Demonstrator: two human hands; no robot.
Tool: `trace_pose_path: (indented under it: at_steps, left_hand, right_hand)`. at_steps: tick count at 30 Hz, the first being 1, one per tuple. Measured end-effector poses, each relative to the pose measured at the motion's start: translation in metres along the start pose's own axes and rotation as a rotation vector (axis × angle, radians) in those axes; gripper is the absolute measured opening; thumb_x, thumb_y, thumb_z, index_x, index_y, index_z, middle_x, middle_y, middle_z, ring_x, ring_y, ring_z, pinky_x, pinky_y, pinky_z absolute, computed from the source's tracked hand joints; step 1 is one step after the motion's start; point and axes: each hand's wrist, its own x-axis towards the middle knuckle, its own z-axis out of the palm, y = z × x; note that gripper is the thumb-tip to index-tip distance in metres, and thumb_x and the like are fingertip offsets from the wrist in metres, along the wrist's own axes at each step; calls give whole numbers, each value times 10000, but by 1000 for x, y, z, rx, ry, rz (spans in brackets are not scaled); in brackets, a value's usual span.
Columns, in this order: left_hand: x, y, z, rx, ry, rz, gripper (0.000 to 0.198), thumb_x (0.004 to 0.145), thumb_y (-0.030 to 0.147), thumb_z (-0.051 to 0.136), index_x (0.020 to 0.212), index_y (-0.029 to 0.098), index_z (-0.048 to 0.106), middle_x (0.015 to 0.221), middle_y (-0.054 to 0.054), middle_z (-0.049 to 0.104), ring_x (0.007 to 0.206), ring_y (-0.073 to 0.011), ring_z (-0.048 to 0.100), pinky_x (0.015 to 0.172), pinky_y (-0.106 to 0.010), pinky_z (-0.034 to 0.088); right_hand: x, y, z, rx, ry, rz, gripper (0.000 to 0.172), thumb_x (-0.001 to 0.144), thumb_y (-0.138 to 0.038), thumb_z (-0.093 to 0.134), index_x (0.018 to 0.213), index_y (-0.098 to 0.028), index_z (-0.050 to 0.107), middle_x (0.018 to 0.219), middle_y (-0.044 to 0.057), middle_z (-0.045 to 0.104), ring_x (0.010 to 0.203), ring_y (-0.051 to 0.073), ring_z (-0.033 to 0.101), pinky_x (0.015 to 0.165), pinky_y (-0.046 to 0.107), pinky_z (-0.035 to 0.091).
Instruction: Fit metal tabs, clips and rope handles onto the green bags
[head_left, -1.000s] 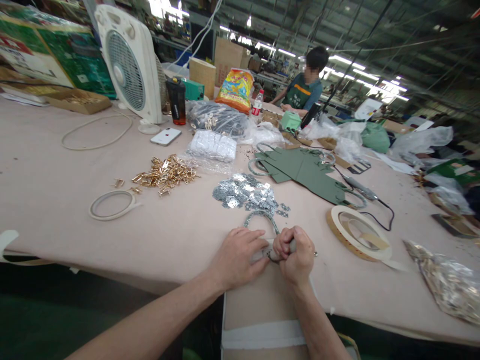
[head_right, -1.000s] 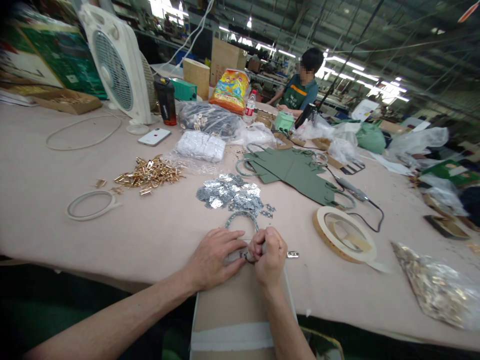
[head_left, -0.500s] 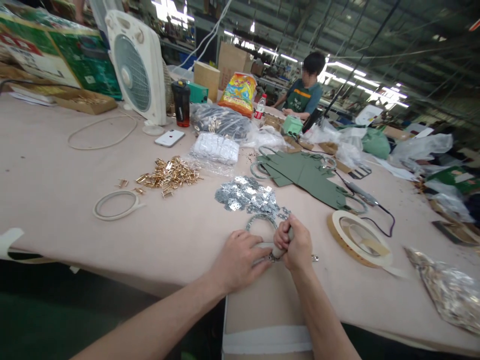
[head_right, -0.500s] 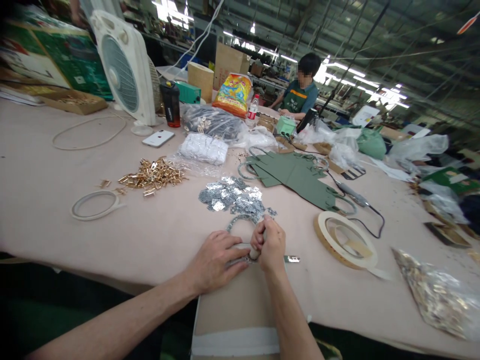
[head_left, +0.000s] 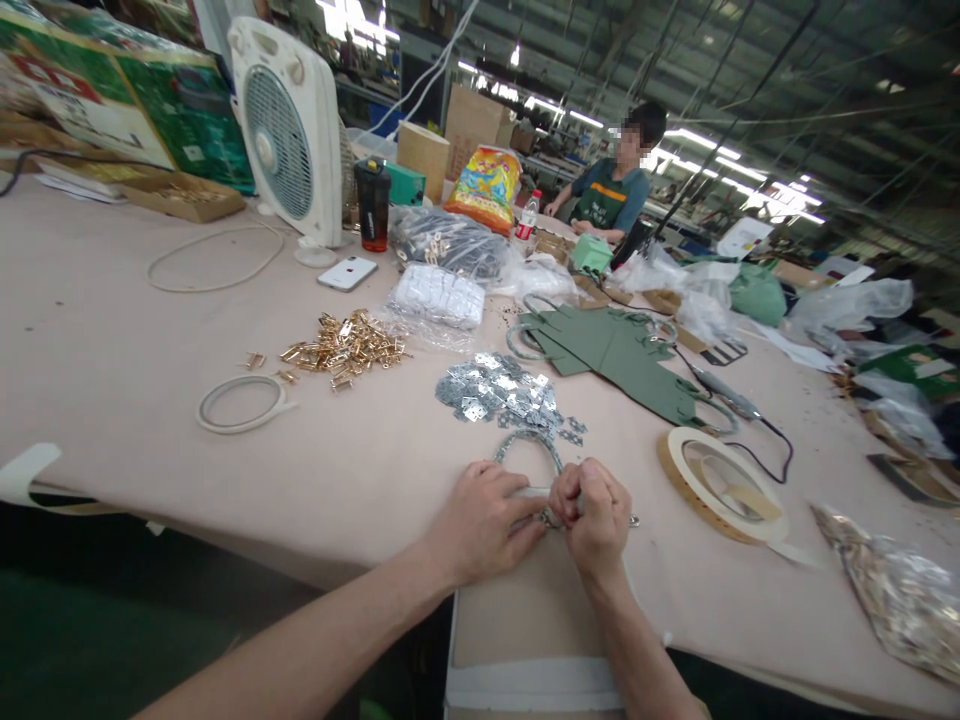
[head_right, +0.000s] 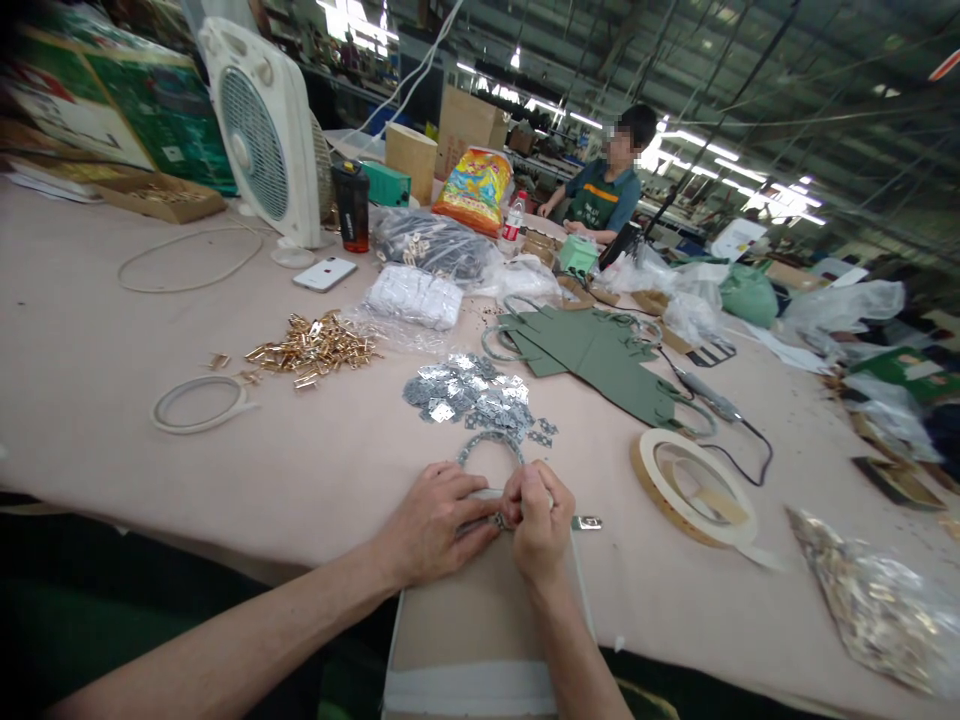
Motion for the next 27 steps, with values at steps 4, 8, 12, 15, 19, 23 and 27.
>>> trace_pose_path:
  at_steps: [4, 8, 12, 15, 19, 23, 27]
  left_hand:
    - [0, -2, 1, -4, -10, 6, 399, 869, 535, 755, 1202, 318, 717, 1204, -46, 717, 1106, -269, 630, 1045, -465, 396]
    - [0, -3, 2, -1, -17, 4, 450, 852, 571, 761, 1218, 315, 706, 1222, -43, 715, 1115, -271, 629, 1052, -463, 392]
    - [0, -3, 5, -2, -10, -2, 414, 854, 548, 762, 1200, 328, 708, 1190, -30, 720, 1099, -260, 631, 1054, -460, 385]
    - [0, -3, 5, 4, -13, 2, 377, 848, 522, 769, 1169, 332, 720, 1126, -28, 727, 1075, -255, 634, 1038, -454, 392]
    - [0, -1, 3, 10, -9, -7, 393, 842, 536, 771, 1179, 340, 719, 1111, -23, 726, 1072, -254, 633, 1026, -453, 400]
    - [0, 0, 1, 6, -9, -13, 430, 840, 547, 773, 1203, 323, 714, 1113, -28, 728, 1063, -255, 629, 1018, -453, 406]
    - [1, 0, 2, -1, 8, -13, 337, 886, 527, 735, 1156, 325, 727, 1081, -21, 728, 1045, -242, 635, 1001, -439, 417]
  right_hand:
    - [7, -16, 2, 171, 82, -12, 384, 1021, -352, 531, 667, -205, 514, 495, -68, 392, 401, 85, 312, 401, 210, 274]
    - [14, -32, 7, 229, 63, -12, 383, 1008, -350, 542, 655, -203, 516, 491, -70, 381, 387, 77, 295, 392, 206, 255]
    - [9, -22, 10, 167, 25, -1, 404, 1007, -368, 567, 641, -210, 503, 496, -65, 391, 398, 87, 323, 397, 218, 281]
    - [3, -10, 10, 74, 15, 81, 407, 1015, -383, 574, 652, -211, 506, 509, -60, 413, 410, 93, 337, 393, 221, 277]
    - [4, -28, 13, 94, 0, 35, 394, 1015, -356, 568, 653, -208, 528, 507, -55, 413, 414, 99, 349, 402, 228, 281]
    - [3, -46, 18, 198, 67, -210, 354, 981, -327, 578, 646, -215, 555, 476, -61, 376, 408, 111, 340, 433, 255, 335]
    - [-6, -24, 16, 182, 96, -92, 370, 995, -325, 551, 642, -218, 525, 484, -59, 381, 411, 110, 327, 419, 237, 299]
